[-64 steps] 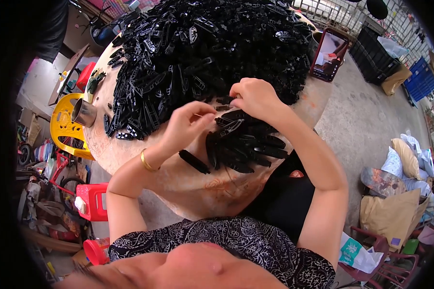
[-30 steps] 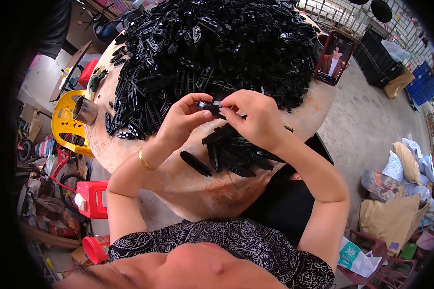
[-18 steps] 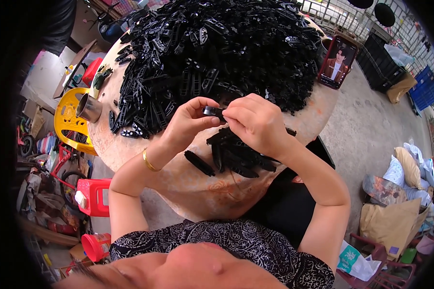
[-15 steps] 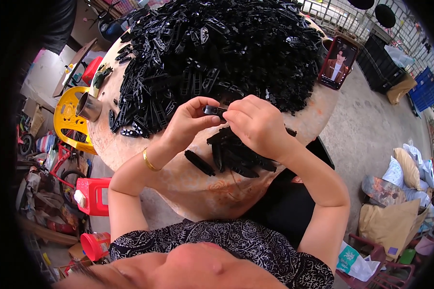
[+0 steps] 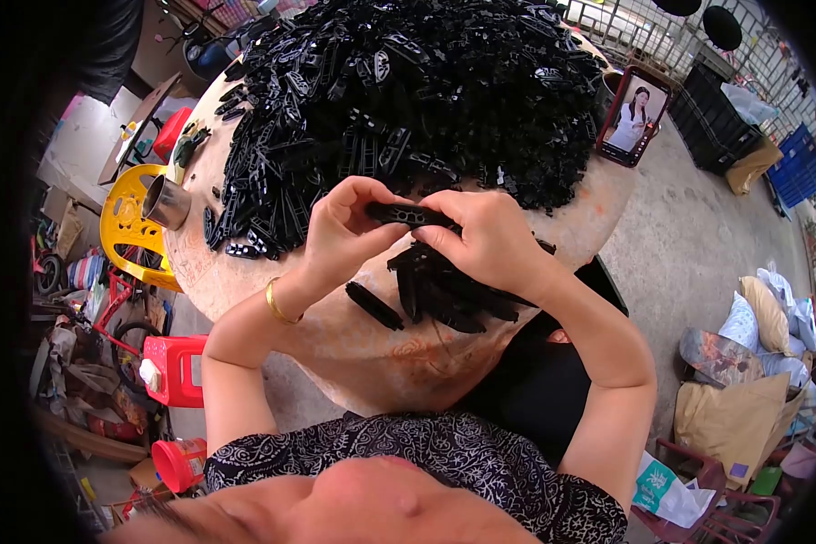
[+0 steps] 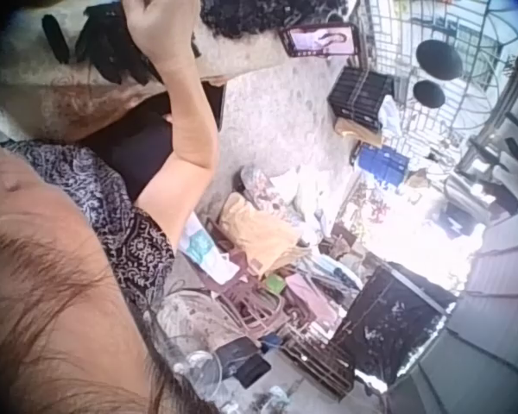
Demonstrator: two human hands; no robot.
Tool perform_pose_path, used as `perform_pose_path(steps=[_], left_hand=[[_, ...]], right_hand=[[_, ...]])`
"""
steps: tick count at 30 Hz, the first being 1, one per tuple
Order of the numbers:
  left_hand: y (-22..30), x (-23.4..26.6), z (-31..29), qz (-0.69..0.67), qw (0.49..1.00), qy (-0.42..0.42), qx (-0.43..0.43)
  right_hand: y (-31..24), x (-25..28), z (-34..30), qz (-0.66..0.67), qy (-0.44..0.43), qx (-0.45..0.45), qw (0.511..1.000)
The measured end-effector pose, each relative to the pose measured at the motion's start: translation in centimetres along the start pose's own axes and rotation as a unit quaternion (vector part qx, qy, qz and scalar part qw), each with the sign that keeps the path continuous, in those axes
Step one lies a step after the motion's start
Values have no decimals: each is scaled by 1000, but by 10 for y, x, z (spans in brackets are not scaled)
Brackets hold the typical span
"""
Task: The person assembles black plastic components by fitting small plastic pieces into plastic bases by hand and placing the assembled parts in a stack on the table.
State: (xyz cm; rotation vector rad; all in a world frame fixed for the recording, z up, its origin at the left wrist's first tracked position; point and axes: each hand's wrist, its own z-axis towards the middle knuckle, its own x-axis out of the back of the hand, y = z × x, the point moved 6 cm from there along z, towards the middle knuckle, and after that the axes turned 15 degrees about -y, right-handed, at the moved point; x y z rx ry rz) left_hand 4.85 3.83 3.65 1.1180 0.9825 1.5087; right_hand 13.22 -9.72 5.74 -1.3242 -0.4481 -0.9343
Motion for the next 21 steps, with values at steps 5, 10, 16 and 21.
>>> perform_pose_path(steps=[5, 10, 16, 21], left_hand=[[-7, -13, 0, -5, 996, -69, 53], [1, -40, -4, 207, 957, -198, -51], [-21, -27, -5, -78, 985, -152, 6], [-40, -4, 8, -157, 981, -9, 117]], right_hand=[[47, 5, 14, 246, -49, -36, 967], [66, 13, 35, -95, 51, -23, 994], [64, -1, 52, -178, 33, -67, 981], [53, 13, 37, 45, 54, -84, 994]])
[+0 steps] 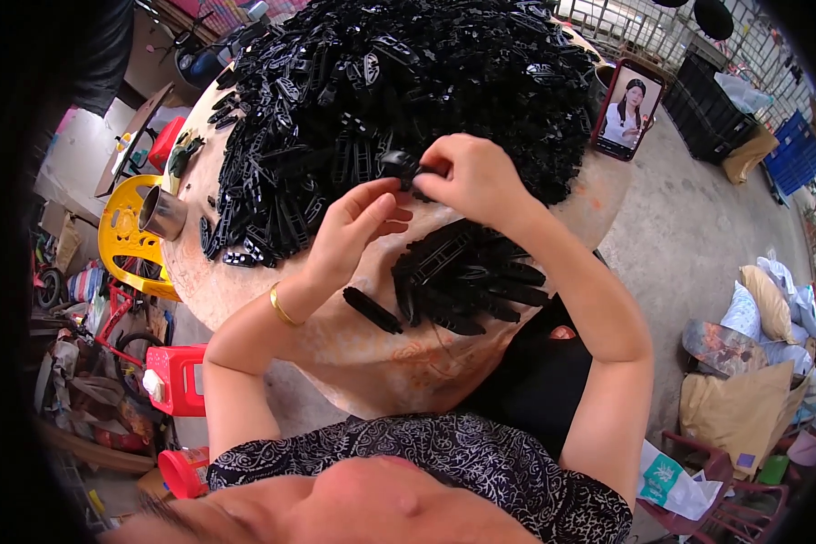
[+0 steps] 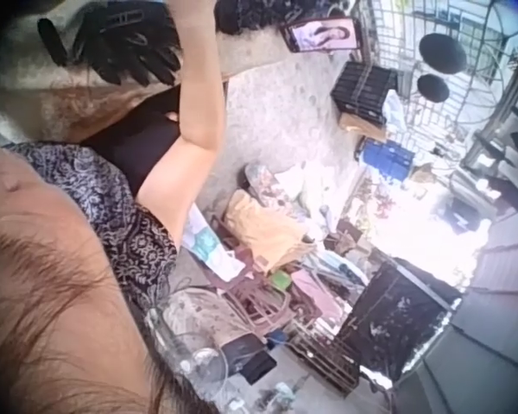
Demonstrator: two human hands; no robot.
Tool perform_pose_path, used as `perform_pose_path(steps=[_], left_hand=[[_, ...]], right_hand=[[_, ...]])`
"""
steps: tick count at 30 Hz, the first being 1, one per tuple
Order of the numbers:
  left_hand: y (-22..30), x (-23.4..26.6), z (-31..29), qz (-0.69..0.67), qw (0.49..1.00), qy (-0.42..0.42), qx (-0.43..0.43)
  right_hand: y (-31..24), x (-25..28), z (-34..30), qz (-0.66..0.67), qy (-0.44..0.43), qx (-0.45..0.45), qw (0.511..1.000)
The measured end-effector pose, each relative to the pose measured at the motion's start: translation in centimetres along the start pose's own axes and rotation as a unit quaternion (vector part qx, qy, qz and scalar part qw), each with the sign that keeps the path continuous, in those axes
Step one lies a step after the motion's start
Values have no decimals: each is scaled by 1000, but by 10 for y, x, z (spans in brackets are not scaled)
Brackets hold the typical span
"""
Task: The person assembles black plastic components by fitting small plastic pieces into plastic bases by hand and placing the assembled parts in a stack on the table.
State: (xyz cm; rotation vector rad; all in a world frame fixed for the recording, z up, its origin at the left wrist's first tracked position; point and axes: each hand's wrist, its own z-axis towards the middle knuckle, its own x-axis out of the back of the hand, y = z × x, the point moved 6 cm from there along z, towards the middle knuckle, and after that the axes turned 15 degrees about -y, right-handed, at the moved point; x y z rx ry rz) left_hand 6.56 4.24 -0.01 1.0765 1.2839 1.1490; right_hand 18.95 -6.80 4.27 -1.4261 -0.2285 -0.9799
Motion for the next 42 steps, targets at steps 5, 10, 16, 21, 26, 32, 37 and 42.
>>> perform_pose_path(steps=[5, 10, 16, 21, 26, 32, 37, 42], left_hand=[[-9, 10, -1, -85, 996, -23, -13], [7, 18, -2, -92, 994, 23, -52], [-5, 11, 0, -138, 990, -26, -20], [-3, 6, -1, -115, 993, -18, -32], [-7, 4, -2, -129, 990, -53, 1], [-9, -1, -3, -154, 986, -60, 4], [-8, 0, -5, -153, 987, -55, 11], [-7, -1, -5, -160, 985, -61, 11]], right_hand=[[-26, -24, -9, 15, -65, 119, 991], [10, -18, -13, -79, -86, -27, 993], [10, -25, -12, -239, -114, 3, 964], [-2, -5, -18, -56, 1, 16, 998], [-32, 3, -31, 68, 57, 100, 991], [-51, -7, -38, -61, 93, 221, 969], [-58, -9, -42, -121, 93, 238, 959], [-62, -12, -46, -178, 84, 255, 947]])
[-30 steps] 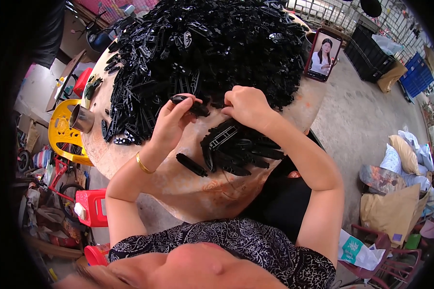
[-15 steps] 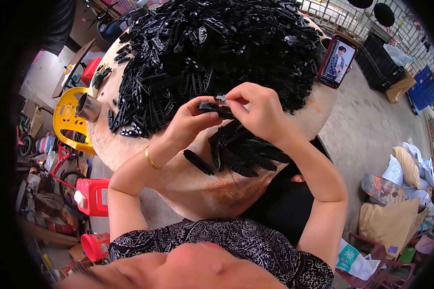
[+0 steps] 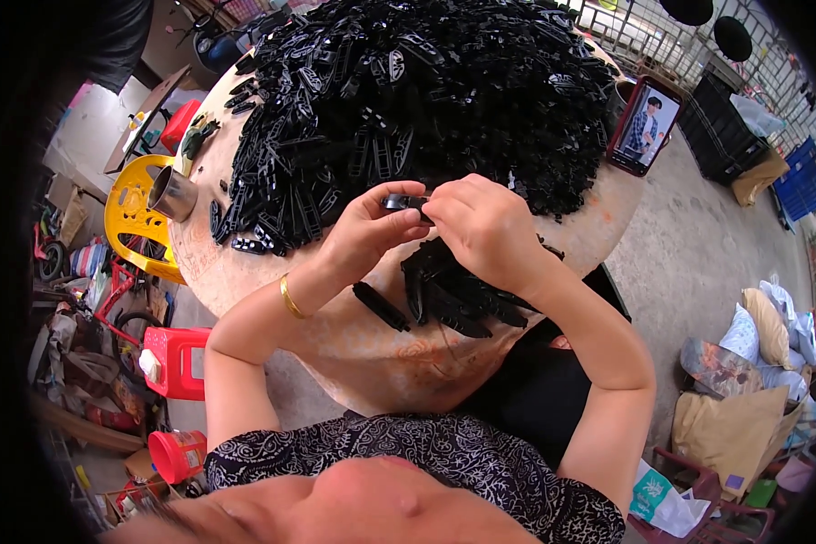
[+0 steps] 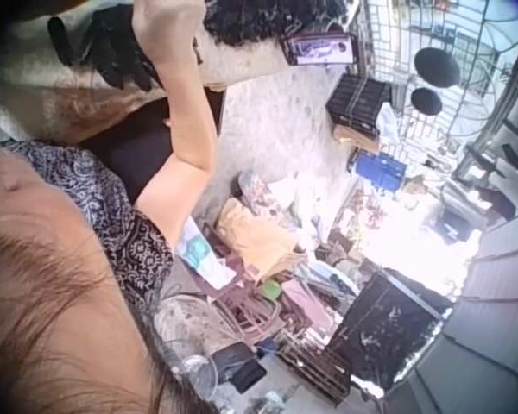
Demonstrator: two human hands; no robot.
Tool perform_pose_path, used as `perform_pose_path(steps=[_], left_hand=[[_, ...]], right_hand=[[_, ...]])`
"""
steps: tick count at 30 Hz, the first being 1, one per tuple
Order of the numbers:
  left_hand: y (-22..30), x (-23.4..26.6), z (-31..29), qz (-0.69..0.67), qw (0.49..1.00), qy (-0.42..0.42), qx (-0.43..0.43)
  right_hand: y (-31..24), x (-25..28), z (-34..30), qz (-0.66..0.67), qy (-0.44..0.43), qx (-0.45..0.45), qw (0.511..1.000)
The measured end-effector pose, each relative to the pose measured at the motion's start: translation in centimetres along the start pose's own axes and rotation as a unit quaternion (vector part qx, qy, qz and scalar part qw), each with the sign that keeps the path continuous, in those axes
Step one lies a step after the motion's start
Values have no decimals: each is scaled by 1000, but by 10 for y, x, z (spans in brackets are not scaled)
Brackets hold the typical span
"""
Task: The person assembles black plastic components by fitting small plastic pieces into plastic bases by hand and placing the assembled parts in a stack on the table.
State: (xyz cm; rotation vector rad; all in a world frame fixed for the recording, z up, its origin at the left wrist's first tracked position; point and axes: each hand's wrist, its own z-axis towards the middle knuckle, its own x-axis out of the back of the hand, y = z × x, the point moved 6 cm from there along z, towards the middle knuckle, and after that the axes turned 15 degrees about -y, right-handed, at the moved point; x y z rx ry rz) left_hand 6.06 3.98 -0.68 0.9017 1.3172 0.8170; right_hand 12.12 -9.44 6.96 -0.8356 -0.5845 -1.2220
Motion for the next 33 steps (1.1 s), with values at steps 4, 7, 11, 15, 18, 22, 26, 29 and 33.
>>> perform_pose_path(steps=[4, 7, 11, 15, 18, 22, 26, 29, 33], left_hand=[[3, -1, 1, -42, 999, 19, -10], [17, -5, -2, 56, 997, 17, -45], [32, -23, -11, 227, 970, 14, -85], [39, -29, -12, 290, 945, -23, -152], [44, -33, -5, 298, 939, -67, -156], [68, -5, 3, 621, 766, 129, -106], [66, -5, 7, 782, 592, 134, -141], [53, -13, 7, 821, 552, 134, -51], [37, -23, 1, 866, 499, 32, -9]], right_hand=[[-8, -4, 1, -47, -18, 27, 998], [-1, 5, 2, 16, 52, -55, 997], [32, -26, -11, 370, -157, -288, 869], [23, -7, -4, 314, -109, -209, 920], [35, 6, -6, 314, -155, -184, 918], [35, 15, -14, 287, -290, -84, 909], [21, 11, -15, 228, -328, -12, 917], [20, 7, -9, 210, -309, 33, 927], [54, -14, 0, 148, -198, -101, 964]])
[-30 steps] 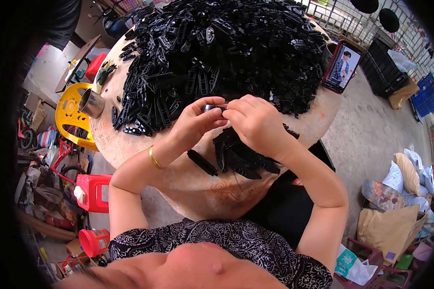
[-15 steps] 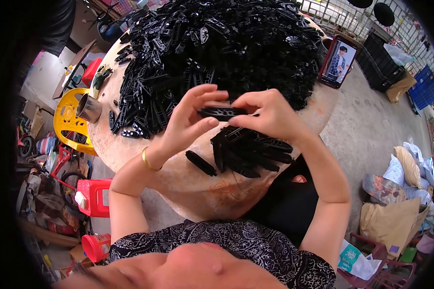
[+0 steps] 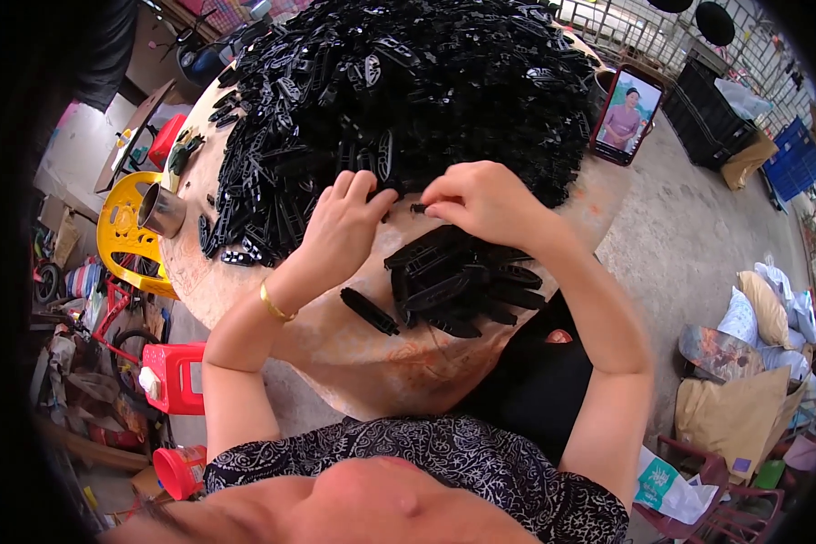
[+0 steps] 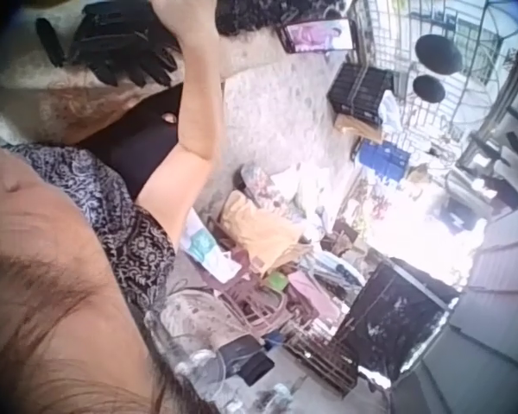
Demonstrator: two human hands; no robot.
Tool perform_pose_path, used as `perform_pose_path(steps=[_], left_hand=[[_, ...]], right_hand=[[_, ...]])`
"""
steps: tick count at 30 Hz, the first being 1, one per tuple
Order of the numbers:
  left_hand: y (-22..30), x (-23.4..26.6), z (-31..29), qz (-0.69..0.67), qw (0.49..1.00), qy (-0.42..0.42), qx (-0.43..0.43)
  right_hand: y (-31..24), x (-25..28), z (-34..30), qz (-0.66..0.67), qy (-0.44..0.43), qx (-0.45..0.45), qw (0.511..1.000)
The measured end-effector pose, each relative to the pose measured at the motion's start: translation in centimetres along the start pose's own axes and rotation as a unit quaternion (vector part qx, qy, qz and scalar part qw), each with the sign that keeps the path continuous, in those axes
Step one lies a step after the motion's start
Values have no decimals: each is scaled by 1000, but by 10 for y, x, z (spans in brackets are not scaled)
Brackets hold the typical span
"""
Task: The person assembles black plastic components by fitting small plastic pieces into plastic bases by hand and placing the assembled parts in a stack on the table.
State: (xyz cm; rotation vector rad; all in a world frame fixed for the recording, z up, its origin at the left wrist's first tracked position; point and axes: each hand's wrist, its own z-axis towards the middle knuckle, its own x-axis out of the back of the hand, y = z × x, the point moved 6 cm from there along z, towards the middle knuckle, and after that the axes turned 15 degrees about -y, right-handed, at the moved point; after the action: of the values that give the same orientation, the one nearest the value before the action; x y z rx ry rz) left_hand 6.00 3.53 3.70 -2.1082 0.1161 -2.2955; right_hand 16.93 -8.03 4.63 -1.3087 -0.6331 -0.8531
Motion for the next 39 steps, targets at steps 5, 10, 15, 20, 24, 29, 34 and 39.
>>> perform_pose_path(steps=[5, 10, 15, 20, 24, 29, 34, 39], left_hand=[[1, -6, -4, 70, 996, -39, -26], [-8, -16, 5, 89, 995, -45, -27], [-3, 16, -1, -54, 980, 170, -90], [-26, 2, 0, -473, 875, 101, 34], [-11, -35, 3, -874, 486, -16, -21], [-2, -34, 1, -878, 475, -36, -35], [1, -36, -1, -870, 491, -28, -17], [-1, -37, -3, -866, 500, -8, -8]], right_hand=[[28, -27, 22, -92, -58, -83, 991], [19, -28, 21, -128, -55, -86, 986], [14, -6, 1, 41, 84, -97, 991], [5, 5, -12, 228, 140, -86, 960], [-9, 4, -13, 277, 179, -56, 942], [-30, 4, -12, 105, 183, -9, 977], [-34, 2, -12, 66, 206, -22, 976], [-36, -1, -13, 20, 219, -24, 975]])
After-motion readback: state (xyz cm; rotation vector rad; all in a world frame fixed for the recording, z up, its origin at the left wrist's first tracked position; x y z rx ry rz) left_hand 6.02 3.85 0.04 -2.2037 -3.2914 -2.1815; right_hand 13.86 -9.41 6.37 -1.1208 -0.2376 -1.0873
